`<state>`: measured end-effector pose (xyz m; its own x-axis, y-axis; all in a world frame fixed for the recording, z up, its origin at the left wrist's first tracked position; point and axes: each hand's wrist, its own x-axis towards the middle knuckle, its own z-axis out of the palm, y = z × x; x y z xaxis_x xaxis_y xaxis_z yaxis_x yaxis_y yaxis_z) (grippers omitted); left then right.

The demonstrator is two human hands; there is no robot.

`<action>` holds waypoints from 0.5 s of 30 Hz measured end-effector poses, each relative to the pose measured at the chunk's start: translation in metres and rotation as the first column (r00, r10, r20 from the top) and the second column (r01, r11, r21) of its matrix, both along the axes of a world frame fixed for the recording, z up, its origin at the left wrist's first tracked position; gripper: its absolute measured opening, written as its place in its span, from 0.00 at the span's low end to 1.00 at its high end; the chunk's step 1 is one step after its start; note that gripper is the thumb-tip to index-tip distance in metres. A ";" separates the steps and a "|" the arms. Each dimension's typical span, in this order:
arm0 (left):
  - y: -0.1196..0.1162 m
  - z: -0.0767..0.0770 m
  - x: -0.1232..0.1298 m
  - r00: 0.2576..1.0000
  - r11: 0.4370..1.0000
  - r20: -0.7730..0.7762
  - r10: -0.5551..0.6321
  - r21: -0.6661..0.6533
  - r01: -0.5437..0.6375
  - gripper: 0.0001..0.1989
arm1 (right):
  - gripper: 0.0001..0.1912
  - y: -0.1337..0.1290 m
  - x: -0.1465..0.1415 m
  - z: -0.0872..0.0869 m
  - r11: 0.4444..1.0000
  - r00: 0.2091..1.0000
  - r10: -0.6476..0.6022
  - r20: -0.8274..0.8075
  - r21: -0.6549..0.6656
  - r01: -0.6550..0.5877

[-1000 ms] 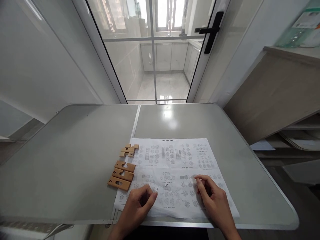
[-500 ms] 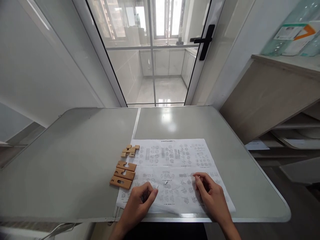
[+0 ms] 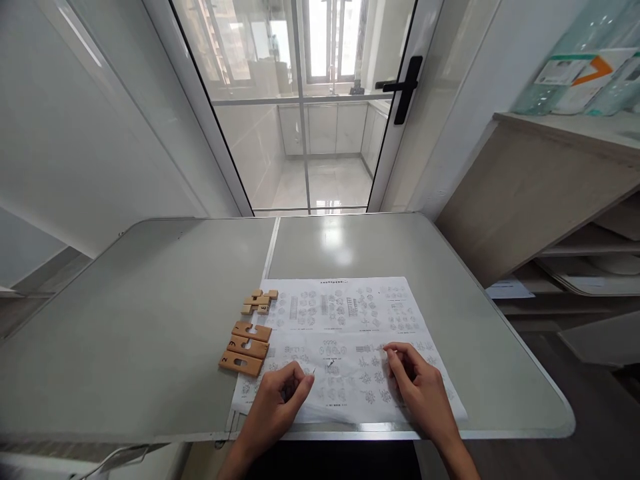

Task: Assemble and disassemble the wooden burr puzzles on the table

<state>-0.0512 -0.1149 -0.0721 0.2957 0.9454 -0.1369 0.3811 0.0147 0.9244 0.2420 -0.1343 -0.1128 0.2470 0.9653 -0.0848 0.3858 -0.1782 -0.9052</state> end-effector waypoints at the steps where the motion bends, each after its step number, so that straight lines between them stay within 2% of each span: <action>1: 0.000 0.000 0.000 1.000 1.000 -0.004 -0.001 0.000 0.001 0.23 | 0.28 0.000 0.000 0.000 1.000 1.000 0.001 0.002 0.001 -0.001; 15: 0.000 -0.001 0.000 1.000 1.000 0.004 0.003 0.007 -0.003 0.23 | 0.26 -0.001 0.000 -0.002 1.000 0.999 -0.006 -0.044 -0.018 0.005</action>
<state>-0.0517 -0.1154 -0.0731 0.2934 0.9473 -0.1287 0.3770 0.0091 0.9262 0.2424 -0.1348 -0.1145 0.2483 0.9620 -0.1132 0.3445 -0.1969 -0.9179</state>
